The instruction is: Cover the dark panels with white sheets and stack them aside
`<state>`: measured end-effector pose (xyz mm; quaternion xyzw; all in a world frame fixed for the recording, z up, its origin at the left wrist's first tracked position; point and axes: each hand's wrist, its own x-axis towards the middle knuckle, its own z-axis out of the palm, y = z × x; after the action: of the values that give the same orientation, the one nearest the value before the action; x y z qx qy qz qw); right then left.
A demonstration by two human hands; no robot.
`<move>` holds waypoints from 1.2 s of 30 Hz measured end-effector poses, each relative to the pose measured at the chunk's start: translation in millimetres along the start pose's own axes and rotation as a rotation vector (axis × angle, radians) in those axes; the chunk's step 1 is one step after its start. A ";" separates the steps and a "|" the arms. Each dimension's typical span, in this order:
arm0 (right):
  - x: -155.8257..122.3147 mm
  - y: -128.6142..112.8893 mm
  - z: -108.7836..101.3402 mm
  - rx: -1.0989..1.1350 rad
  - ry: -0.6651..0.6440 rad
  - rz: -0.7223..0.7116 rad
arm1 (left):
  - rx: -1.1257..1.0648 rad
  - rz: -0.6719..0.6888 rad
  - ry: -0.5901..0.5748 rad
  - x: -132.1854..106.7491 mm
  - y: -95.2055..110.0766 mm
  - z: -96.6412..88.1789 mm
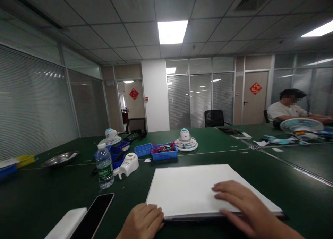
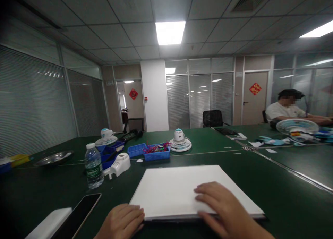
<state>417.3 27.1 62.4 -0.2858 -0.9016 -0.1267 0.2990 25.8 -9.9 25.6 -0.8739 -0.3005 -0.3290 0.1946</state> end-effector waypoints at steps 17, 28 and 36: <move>0.9 -22.7 -26.2 -0.288 0.318 -0.005 | 0.004 -0.572 0.157 -32.8 -41.9 -14.1; -76.7 73.3 -114.4 -0.491 -0.048 0.395 | -0.044 -1.006 0.082 -33.4 -64.9 -2.8; -140.5 152.1 -112.3 -0.522 -0.025 0.500 | -0.058 -1.067 0.029 -38.1 -70.8 1.6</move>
<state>652.0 42.8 73.9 -0.5658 -0.7447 -0.2720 0.2264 -42.7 28.5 8.2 -0.5999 -0.6912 -0.4025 -0.0196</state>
